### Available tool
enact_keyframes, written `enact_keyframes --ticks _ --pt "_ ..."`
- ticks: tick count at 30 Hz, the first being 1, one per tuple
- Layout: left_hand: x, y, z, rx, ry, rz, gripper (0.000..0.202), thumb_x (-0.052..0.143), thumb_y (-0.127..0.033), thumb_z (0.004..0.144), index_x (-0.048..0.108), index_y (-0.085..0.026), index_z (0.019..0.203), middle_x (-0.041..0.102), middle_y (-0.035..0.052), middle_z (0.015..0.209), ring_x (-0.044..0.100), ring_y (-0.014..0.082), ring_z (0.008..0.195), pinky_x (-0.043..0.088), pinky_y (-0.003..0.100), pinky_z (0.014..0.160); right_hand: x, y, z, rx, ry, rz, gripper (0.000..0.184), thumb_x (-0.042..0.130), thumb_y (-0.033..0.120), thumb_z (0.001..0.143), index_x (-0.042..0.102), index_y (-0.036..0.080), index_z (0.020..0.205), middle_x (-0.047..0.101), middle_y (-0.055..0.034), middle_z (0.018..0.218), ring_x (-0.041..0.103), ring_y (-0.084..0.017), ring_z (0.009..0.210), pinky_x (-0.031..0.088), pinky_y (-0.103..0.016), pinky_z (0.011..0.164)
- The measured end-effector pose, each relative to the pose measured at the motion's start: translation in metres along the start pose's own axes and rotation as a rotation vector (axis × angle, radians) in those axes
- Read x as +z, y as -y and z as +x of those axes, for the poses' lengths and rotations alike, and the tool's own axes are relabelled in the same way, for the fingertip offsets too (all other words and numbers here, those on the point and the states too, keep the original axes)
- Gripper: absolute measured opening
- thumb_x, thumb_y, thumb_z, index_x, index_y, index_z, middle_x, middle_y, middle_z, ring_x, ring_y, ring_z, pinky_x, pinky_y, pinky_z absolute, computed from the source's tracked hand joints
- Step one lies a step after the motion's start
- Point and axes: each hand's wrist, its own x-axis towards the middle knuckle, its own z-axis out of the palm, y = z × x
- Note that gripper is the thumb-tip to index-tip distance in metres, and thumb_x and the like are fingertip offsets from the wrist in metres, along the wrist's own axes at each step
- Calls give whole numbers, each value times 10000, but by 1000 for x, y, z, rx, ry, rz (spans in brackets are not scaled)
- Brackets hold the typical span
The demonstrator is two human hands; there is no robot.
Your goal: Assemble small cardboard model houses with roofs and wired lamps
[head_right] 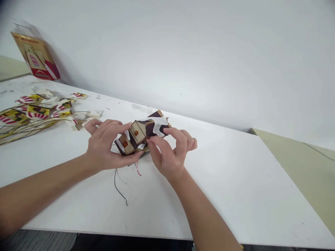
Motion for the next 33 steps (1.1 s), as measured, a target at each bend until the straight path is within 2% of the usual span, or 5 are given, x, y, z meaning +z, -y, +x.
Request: enact_keyframes --ticks 12,23,33 --pt "1 1 1 20 -16 12 547 689 -512 626 492 -295 1087 574 -54 640 600 210 652 273 408 724 -2 -1 0 -6 12 -12 41 613 255 828 627 233 796 523 -37 1000 518 -172 884 297 -345 741" --pt "1 2 0 83 -29 9 554 694 -474 649 481 -266 1117 579 -46 681 595 197 668 278 395 733 -2 0 2 -8 0 -8 36 623 196 765 634 229 777 528 -32 1004 514 -169 875 304 -341 736" --pt "1 2 1 18 9 18 531 678 -505 623 501 -296 1077 586 -55 667 596 204 667 273 403 731 0 -2 1 -31 -14 -14 35 636 254 783 630 226 802 538 -39 997 521 -175 868 311 -344 739"
